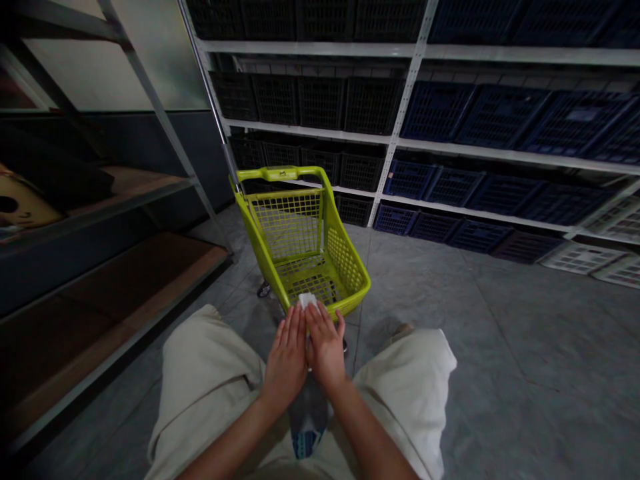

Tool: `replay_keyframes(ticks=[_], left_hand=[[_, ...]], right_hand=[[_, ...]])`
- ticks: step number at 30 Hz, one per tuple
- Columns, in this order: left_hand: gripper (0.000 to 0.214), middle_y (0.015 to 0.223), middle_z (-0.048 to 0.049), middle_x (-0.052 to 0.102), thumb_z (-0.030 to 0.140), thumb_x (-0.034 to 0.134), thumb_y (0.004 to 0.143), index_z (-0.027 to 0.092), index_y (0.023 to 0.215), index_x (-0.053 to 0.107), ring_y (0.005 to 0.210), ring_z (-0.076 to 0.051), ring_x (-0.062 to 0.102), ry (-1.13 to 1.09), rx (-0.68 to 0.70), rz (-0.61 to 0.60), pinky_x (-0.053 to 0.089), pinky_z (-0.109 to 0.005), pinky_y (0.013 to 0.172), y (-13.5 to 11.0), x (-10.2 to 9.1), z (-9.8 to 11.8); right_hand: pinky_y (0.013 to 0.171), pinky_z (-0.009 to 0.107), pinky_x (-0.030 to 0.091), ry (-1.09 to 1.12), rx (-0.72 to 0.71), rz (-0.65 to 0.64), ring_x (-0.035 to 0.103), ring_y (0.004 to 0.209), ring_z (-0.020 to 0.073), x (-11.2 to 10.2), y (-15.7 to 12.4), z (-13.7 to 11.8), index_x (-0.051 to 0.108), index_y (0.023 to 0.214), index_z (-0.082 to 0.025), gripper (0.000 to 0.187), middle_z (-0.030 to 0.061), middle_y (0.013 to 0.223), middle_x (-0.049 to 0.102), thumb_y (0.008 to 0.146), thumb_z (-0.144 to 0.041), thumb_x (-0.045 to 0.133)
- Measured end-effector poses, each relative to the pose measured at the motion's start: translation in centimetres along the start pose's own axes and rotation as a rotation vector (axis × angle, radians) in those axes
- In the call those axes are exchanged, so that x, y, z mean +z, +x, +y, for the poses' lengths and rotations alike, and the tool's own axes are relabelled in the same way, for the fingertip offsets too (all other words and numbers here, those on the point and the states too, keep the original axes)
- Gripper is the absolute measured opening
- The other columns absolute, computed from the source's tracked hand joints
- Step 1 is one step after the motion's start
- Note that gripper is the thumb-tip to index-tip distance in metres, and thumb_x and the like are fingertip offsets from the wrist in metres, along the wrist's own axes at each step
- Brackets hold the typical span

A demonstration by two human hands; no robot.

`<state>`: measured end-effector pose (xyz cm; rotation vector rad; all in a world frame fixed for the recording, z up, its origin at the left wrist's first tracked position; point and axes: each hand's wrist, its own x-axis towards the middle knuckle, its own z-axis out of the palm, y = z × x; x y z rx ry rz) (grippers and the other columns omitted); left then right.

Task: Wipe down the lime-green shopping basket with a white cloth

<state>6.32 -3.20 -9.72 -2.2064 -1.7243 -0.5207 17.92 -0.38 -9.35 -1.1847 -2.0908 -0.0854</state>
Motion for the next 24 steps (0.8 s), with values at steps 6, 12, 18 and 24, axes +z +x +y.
replay_keyframes(ticks=[6, 12, 18, 24], left_hand=[[0.080, 0.164, -0.0165, 0.017, 0.012, 0.045, 0.085, 0.002, 0.156, 0.011, 0.153, -0.026, 0.013, 0.015, 0.021, -0.054, 0.031, -0.042, 0.120, 0.0, -0.6, -0.7], [0.081, 0.164, -0.0157, 0.018, 0.009, 0.044, 0.082, 0.005, 0.156, 0.012, 0.152, -0.026, 0.016, -0.022, 0.022, -0.048, 0.031, -0.041, 0.120, 0.1, -0.7, -0.4], [0.080, 0.163, -0.0158, 0.022, 0.011, 0.042, 0.084, 0.006, 0.157, 0.008, 0.152, -0.026, 0.017, -0.028, -0.003, -0.028, 0.030, -0.042, 0.121, 0.0, -0.5, -0.4], [0.082, 0.164, -0.0160, 0.019, 0.012, 0.045, 0.084, 0.003, 0.156, 0.007, 0.152, -0.027, 0.014, -0.008, 0.024, -0.059, 0.030, -0.043, 0.121, -0.1, -0.6, -0.9]], right_hand=[[0.117, 0.049, 0.022, -0.110, -0.003, 0.030, 0.046, 0.139, 0.0213, -2.5, -0.1, 9.7, 0.047, 0.144, -0.025, 0.064, 0.0071, 0.140, 0.061, 0.085, -0.002, 0.040], [0.114, 0.051, 0.027, -0.175, 0.121, 0.140, 0.051, 0.135, 0.0229, -2.4, 0.1, 12.5, 0.049, 0.142, -0.026, 0.066, 0.0078, 0.135, 0.064, 0.082, -0.002, 0.041], [0.116, 0.042, 0.030, -0.039, -0.014, 0.069, 0.043, 0.141, 0.0197, 0.4, -0.1, 2.3, 0.042, 0.148, -0.022, 0.069, 0.0067, 0.142, 0.059, 0.082, -0.002, 0.041], [0.121, 0.045, 0.020, -0.028, -0.120, -0.022, 0.046, 0.140, 0.0178, -1.4, 0.3, 5.4, 0.045, 0.145, -0.024, 0.065, 0.0050, 0.141, 0.060, 0.084, -0.002, 0.041]])
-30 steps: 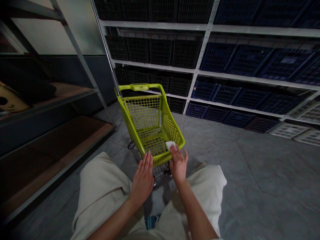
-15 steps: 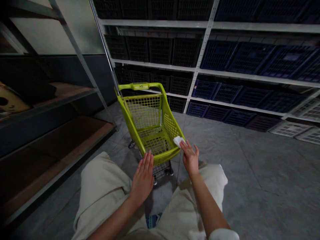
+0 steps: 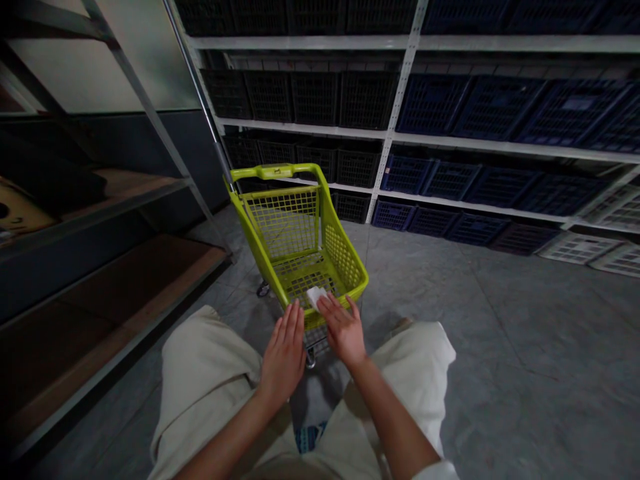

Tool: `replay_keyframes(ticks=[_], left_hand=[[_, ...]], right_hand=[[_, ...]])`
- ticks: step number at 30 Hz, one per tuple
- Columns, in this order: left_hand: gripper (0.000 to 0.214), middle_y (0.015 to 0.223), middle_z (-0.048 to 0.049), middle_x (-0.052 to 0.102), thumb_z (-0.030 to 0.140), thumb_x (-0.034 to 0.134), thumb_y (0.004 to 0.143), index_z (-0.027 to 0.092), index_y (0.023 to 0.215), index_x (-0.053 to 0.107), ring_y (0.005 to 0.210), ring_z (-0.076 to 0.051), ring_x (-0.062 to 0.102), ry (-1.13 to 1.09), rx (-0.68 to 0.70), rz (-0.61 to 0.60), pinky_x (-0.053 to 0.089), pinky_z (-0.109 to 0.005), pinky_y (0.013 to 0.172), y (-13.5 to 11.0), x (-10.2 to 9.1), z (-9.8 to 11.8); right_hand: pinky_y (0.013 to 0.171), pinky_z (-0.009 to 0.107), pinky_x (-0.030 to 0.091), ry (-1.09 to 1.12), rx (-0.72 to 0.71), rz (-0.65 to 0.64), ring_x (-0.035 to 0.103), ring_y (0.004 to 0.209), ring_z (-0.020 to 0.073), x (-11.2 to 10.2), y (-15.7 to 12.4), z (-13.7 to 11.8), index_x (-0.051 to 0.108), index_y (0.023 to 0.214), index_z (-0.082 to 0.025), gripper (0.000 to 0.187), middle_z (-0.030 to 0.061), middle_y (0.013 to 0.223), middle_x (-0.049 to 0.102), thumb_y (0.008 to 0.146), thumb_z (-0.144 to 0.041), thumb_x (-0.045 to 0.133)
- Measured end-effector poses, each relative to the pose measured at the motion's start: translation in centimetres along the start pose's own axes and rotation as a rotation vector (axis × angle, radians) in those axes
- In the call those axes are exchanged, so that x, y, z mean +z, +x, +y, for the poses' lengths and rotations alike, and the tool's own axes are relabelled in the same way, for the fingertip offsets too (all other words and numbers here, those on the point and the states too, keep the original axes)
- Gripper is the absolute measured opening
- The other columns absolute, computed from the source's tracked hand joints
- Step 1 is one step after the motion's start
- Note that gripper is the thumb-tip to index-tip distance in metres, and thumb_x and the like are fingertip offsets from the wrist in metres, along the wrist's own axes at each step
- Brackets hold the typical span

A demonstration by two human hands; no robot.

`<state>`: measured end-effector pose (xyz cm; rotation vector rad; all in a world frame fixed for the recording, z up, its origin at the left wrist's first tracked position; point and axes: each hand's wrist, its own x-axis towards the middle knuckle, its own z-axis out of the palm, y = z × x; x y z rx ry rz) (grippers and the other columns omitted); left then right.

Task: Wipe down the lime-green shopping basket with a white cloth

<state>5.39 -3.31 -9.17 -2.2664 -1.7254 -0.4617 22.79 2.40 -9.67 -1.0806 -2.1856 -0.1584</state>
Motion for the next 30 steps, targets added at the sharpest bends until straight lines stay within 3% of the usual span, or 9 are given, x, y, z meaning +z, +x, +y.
replay_keyframes(ticks=[4, 7, 10, 15, 18, 22, 26, 28, 30], left_hand=[[0.082, 0.164, -0.0154, 0.017, 0.010, 0.043, 0.084, 0.005, 0.157, 0.005, 0.153, -0.025, 0.014, -0.005, 0.003, 0.013, 0.030, -0.042, 0.121, 0.0, -0.1, 0.0], [0.081, 0.165, -0.0147, 0.016, 0.011, 0.043, 0.083, 0.005, 0.157, 0.008, 0.152, -0.025, 0.015, -0.019, 0.008, 0.007, 0.029, -0.042, 0.121, 0.0, -0.2, 0.3], [0.082, 0.164, -0.0158, 0.017, 0.010, 0.044, 0.082, 0.003, 0.156, 0.010, 0.152, -0.027, 0.014, -0.029, -0.002, 0.005, 0.028, -0.042, 0.121, 0.1, -0.3, 0.6], [0.082, 0.164, -0.0164, 0.018, 0.011, 0.043, 0.084, 0.004, 0.157, 0.005, 0.152, -0.027, 0.015, -0.024, -0.014, 0.009, 0.028, -0.043, 0.121, 0.2, -0.1, 0.7], [0.080, 0.164, -0.0163, 0.019, 0.014, 0.043, 0.087, 0.004, 0.157, 0.005, 0.152, -0.027, 0.016, -0.010, -0.005, 0.002, 0.029, -0.043, 0.121, 0.1, 0.0, 0.4], [0.084, 0.164, -0.0165, 0.015, 0.014, 0.046, 0.085, 0.003, 0.156, 0.003, 0.152, -0.027, 0.015, 0.003, 0.015, -0.014, 0.030, -0.042, 0.120, 0.0, -0.2, 0.0], [0.083, 0.164, -0.0162, 0.016, 0.013, 0.045, 0.084, 0.003, 0.156, 0.005, 0.153, -0.025, 0.015, 0.017, 0.028, 0.003, 0.029, -0.041, 0.120, 0.0, -0.3, 0.0], [0.082, 0.164, -0.0161, 0.016, 0.012, 0.046, 0.083, 0.003, 0.156, 0.009, 0.153, -0.025, 0.014, 0.015, 0.025, 0.008, 0.028, -0.041, 0.121, 0.0, -0.4, 0.1], [0.082, 0.164, -0.0163, 0.017, 0.012, 0.046, 0.081, 0.002, 0.156, 0.012, 0.153, -0.026, 0.014, 0.006, 0.018, 0.007, 0.027, -0.041, 0.121, 0.0, -0.3, 0.3]], right_hand=[[0.119, 0.051, 0.020, -0.124, 0.132, 0.087, 0.051, 0.135, 0.0208, -1.8, -0.5, 7.2, 0.054, 0.137, -0.027, 0.060, 0.0041, 0.134, 0.065, 0.084, -0.001, 0.042], [0.118, 0.053, 0.022, -0.172, 0.204, 0.143, 0.055, 0.131, 0.0227, -1.8, -0.4, 9.0, 0.059, 0.132, -0.026, 0.056, 0.0049, 0.130, 0.068, 0.084, -0.002, 0.043], [0.119, 0.052, 0.021, -0.159, 0.235, 0.171, 0.055, 0.132, 0.0229, -0.7, -0.1, 6.1, 0.058, 0.132, -0.023, 0.054, 0.0076, 0.131, 0.067, 0.085, -0.002, 0.042], [0.121, 0.044, 0.018, -0.015, 0.121, 0.065, 0.043, 0.142, 0.0179, 1.2, 0.2, -2.7, 0.044, 0.146, -0.021, 0.065, 0.0071, 0.142, 0.059, 0.084, -0.002, 0.040], [0.122, 0.042, 0.017, 0.030, 0.037, -0.007, 0.040, 0.143, 0.0165, 1.1, 0.3, -4.0, 0.040, 0.148, -0.021, 0.068, 0.0064, 0.144, 0.056, 0.083, -0.001, 0.040], [0.122, 0.047, 0.013, -0.019, -0.013, 0.010, 0.045, 0.140, 0.0173, -0.5, -0.1, 1.4, 0.044, 0.145, -0.024, 0.065, 0.0048, 0.141, 0.060, 0.084, -0.001, 0.041], [0.119, 0.053, 0.017, -0.136, 0.129, 0.090, 0.052, 0.134, 0.0218, -1.9, -0.6, 8.3, 0.053, 0.138, -0.026, 0.061, 0.0051, 0.135, 0.064, 0.084, -0.001, 0.041], [0.118, 0.055, 0.020, -0.168, 0.189, 0.131, 0.054, 0.132, 0.0233, -1.8, -0.6, 9.2, 0.055, 0.136, -0.026, 0.060, 0.0059, 0.134, 0.065, 0.084, -0.001, 0.042], [0.118, 0.054, 0.022, -0.177, 0.232, 0.158, 0.054, 0.133, 0.0237, -1.1, -0.4, 7.5, 0.055, 0.136, -0.023, 0.059, 0.0076, 0.134, 0.065, 0.083, -0.001, 0.042]])
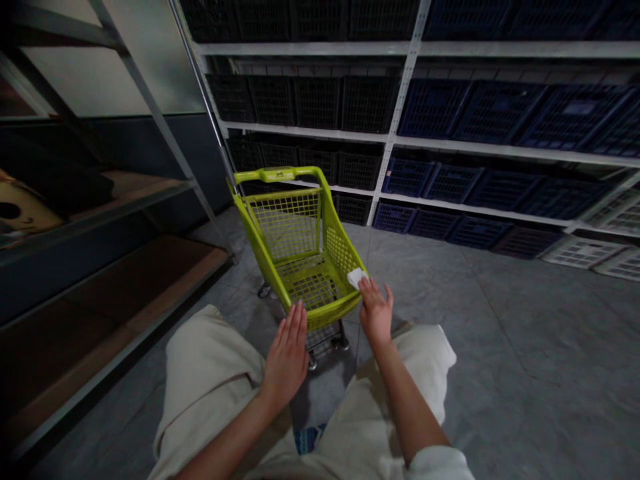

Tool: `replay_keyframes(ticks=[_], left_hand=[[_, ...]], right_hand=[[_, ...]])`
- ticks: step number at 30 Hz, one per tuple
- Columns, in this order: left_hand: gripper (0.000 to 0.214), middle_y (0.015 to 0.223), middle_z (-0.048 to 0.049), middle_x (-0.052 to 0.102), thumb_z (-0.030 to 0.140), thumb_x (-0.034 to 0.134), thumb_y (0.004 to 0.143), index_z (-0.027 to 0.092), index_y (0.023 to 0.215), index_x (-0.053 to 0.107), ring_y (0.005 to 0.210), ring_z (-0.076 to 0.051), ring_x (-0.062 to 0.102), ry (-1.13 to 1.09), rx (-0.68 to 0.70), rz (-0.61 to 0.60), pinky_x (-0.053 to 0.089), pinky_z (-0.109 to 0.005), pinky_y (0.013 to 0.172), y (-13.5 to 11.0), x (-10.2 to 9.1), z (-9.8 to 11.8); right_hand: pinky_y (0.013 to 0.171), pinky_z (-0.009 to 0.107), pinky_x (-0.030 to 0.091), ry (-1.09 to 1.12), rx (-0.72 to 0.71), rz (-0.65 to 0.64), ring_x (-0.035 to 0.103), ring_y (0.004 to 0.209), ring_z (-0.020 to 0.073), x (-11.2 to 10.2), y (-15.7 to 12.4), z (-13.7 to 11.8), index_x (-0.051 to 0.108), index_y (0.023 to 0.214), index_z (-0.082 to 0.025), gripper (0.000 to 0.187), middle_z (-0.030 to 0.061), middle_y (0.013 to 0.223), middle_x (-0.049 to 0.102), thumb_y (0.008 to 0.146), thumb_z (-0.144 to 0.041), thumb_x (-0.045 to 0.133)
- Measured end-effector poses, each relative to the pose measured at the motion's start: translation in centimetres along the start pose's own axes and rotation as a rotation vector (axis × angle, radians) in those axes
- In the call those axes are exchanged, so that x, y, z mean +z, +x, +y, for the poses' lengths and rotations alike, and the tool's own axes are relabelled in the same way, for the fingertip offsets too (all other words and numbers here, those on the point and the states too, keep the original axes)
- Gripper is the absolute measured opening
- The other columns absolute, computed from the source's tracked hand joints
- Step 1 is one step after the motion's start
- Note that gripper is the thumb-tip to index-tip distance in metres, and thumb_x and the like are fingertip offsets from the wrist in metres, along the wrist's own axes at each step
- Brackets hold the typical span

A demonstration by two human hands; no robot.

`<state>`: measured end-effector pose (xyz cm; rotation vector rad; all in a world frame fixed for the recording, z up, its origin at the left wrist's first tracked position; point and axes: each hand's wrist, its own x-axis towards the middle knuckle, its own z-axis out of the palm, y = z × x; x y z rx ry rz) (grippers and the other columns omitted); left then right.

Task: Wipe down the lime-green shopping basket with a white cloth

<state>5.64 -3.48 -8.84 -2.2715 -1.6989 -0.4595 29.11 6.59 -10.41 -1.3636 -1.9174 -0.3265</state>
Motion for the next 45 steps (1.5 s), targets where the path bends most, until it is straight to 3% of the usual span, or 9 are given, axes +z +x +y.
replay_keyframes(ticks=[7, 12, 17, 19, 26, 31, 34, 37, 45], left_hand=[[0.079, 0.163, -0.0166, 0.023, 0.014, 0.044, 0.084, 0.003, 0.156, 0.013, 0.152, -0.027, 0.017, -0.006, -0.041, 0.027, 0.028, -0.042, 0.121, -0.1, 0.7, 0.1], [0.080, 0.164, -0.0160, 0.020, 0.012, 0.043, 0.084, 0.004, 0.156, 0.009, 0.152, -0.026, 0.016, -0.006, -0.023, 0.012, 0.029, -0.042, 0.121, -0.2, 0.4, -0.3], [0.080, 0.164, -0.0150, 0.018, 0.011, 0.043, 0.084, 0.004, 0.156, 0.010, 0.152, -0.025, 0.015, -0.015, 0.005, -0.003, 0.030, -0.041, 0.121, -0.1, -0.2, -0.2], [0.081, 0.164, -0.0151, 0.018, 0.009, 0.043, 0.083, 0.004, 0.156, 0.010, 0.152, -0.025, 0.014, -0.026, -0.002, -0.003, 0.030, -0.041, 0.121, -0.1, -0.2, 0.0], [0.082, 0.163, -0.0178, 0.020, 0.009, 0.042, 0.085, 0.004, 0.157, 0.003, 0.152, -0.027, 0.015, -0.043, -0.036, 0.025, 0.029, -0.043, 0.121, 0.0, 0.5, 0.2], [0.083, 0.163, -0.0177, 0.018, 0.011, 0.044, 0.084, 0.003, 0.156, 0.003, 0.152, -0.027, 0.014, -0.031, -0.011, 0.005, 0.029, -0.043, 0.120, -0.1, 0.2, -0.3], [0.083, 0.164, -0.0170, 0.017, 0.010, 0.044, 0.084, 0.003, 0.156, 0.006, 0.152, -0.026, 0.014, -0.028, -0.007, 0.003, 0.029, -0.042, 0.121, -0.1, 0.0, -0.4], [0.082, 0.164, -0.0161, 0.017, 0.009, 0.044, 0.083, 0.004, 0.156, 0.009, 0.153, -0.025, 0.013, -0.033, 0.001, 0.003, 0.029, -0.041, 0.121, -0.1, 0.0, -0.2], [0.080, 0.164, -0.0176, 0.017, 0.011, 0.045, 0.083, 0.001, 0.155, 0.013, 0.153, -0.028, 0.010, -0.042, -0.030, -0.010, 0.027, -0.043, 0.122, -0.1, 0.4, 0.3]], right_hand=[[0.122, 0.041, 0.017, 0.177, -0.164, -0.118, 0.043, 0.141, 0.0162, 0.6, -2.1, -12.2, 0.047, 0.142, -0.017, 0.065, 0.0073, 0.141, 0.059, 0.080, 0.000, 0.040], [0.122, 0.045, 0.013, 0.141, -0.287, -0.189, 0.044, 0.141, 0.0167, -0.5, -1.4, -6.8, 0.044, 0.145, -0.022, 0.067, 0.0061, 0.143, 0.058, 0.082, -0.001, 0.041], [0.117, 0.051, 0.024, -0.001, -0.083, -0.050, 0.053, 0.134, 0.0221, -0.7, -0.1, 1.1, 0.054, 0.137, -0.022, 0.062, 0.0081, 0.137, 0.063, 0.081, 0.001, 0.041], [0.114, 0.049, 0.028, -0.004, -0.041, -0.026, 0.055, 0.131, 0.0227, -0.3, 0.0, 0.0, 0.057, 0.133, -0.020, 0.059, 0.0097, 0.134, 0.064, 0.080, 0.000, 0.042], [0.117, 0.040, 0.023, 0.161, -0.174, -0.121, 0.045, 0.139, 0.0169, 0.4, -1.9, -12.1, 0.047, 0.142, -0.017, 0.066, 0.0078, 0.141, 0.059, 0.079, -0.001, 0.041], [0.120, 0.045, 0.016, 0.137, -0.276, -0.137, 0.047, 0.138, 0.0161, -0.3, -1.3, -7.0, 0.043, 0.146, -0.023, 0.072, 0.0055, 0.141, 0.059, 0.079, 0.002, 0.040], [0.117, 0.050, 0.021, 0.055, -0.179, -0.088, 0.051, 0.135, 0.0199, -0.6, -0.2, -0.9, 0.048, 0.143, -0.024, 0.069, 0.0068, 0.138, 0.062, 0.079, 0.002, 0.041], [0.112, 0.049, 0.030, 0.012, -0.096, -0.041, 0.057, 0.129, 0.0217, -0.5, 0.4, 1.5, 0.054, 0.138, -0.025, 0.065, 0.0081, 0.133, 0.066, 0.079, 0.001, 0.042], [0.117, 0.042, 0.024, 0.185, -0.155, -0.117, 0.050, 0.136, 0.0180, 0.2, -1.4, -10.3, 0.050, 0.141, -0.022, 0.068, 0.0060, 0.137, 0.063, 0.077, 0.000, 0.043]])
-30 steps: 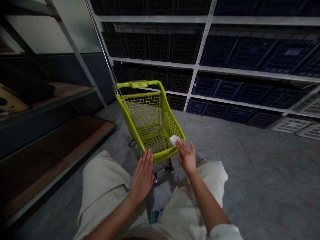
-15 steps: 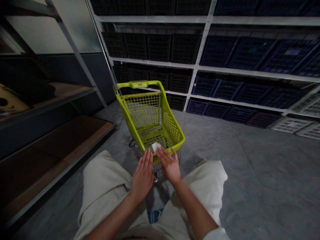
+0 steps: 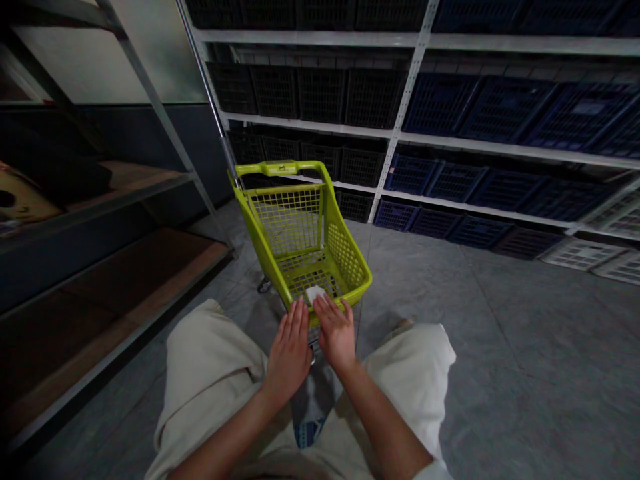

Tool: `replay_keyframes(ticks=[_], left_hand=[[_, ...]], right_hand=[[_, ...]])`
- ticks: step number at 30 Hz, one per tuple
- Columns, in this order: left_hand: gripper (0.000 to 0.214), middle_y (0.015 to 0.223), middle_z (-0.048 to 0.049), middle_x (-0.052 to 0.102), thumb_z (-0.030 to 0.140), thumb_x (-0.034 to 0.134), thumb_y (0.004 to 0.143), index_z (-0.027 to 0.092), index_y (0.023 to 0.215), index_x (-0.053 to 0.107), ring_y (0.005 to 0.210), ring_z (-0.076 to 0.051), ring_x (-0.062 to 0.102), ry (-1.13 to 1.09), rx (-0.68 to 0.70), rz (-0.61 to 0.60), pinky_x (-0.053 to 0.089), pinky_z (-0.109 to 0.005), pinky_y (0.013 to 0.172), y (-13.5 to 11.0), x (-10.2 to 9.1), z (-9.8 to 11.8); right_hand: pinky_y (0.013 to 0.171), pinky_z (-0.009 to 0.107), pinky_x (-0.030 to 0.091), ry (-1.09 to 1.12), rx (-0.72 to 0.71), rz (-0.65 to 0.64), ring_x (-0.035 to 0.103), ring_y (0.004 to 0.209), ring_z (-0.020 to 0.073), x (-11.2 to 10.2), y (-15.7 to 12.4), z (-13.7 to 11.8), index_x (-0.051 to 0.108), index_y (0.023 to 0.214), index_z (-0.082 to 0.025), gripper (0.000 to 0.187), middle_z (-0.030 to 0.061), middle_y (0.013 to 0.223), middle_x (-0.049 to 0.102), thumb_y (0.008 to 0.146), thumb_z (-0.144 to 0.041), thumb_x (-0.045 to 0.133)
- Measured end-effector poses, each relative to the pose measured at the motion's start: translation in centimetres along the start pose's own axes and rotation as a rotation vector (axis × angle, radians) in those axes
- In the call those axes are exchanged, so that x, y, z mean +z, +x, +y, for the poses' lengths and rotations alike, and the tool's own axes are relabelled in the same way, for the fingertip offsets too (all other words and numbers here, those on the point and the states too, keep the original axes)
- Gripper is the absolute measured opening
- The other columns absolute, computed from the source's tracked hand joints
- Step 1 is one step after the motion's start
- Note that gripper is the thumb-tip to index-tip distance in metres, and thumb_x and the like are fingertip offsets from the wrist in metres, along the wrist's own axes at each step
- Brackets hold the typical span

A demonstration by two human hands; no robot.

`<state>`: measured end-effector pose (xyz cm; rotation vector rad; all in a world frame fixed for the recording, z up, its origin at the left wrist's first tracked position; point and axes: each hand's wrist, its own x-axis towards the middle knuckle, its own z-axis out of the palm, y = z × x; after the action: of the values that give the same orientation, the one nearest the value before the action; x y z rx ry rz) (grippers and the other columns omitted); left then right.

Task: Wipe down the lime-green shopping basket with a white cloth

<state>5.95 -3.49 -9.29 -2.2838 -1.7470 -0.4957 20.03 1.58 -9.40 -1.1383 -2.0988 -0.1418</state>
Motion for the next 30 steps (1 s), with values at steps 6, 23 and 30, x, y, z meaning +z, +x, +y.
replay_keyframes(ticks=[6, 23, 30], left_hand=[[0.083, 0.164, -0.0167, 0.016, 0.011, 0.045, 0.084, 0.003, 0.156, 0.005, 0.153, -0.026, 0.010, 0.015, 0.011, 0.012, 0.028, -0.043, 0.122, -0.3, -0.2, -0.6], [0.088, 0.164, -0.0174, 0.013, 0.011, 0.044, 0.083, 0.006, 0.156, -0.004, 0.152, -0.027, 0.012, -0.029, -0.010, 0.034, 0.029, -0.045, 0.121, -0.3, 0.0, -0.2], [0.083, 0.164, -0.0176, 0.017, 0.012, 0.046, 0.085, 0.002, 0.156, 0.004, 0.153, -0.026, 0.012, 0.026, 0.013, 0.009, 0.029, -0.042, 0.121, -0.6, -0.5, -0.6]], right_hand=[[0.119, 0.045, 0.019, -0.025, -0.189, -0.098, 0.048, 0.138, 0.0176, -1.2, -0.1, 3.0, 0.046, 0.144, -0.022, 0.067, 0.0068, 0.140, 0.061, 0.080, -0.001, 0.043], [0.119, 0.042, 0.023, -0.023, -0.104, -0.068, 0.044, 0.141, 0.0178, 0.0, -0.4, -1.2, 0.037, 0.151, -0.020, 0.075, 0.0073, 0.144, 0.057, 0.078, 0.000, 0.042], [0.117, 0.048, 0.025, -0.135, -0.080, -0.038, 0.052, 0.134, 0.0195, -2.8, -0.1, 9.2, 0.046, 0.145, -0.025, 0.070, 0.0073, 0.138, 0.062, 0.080, 0.001, 0.042]])
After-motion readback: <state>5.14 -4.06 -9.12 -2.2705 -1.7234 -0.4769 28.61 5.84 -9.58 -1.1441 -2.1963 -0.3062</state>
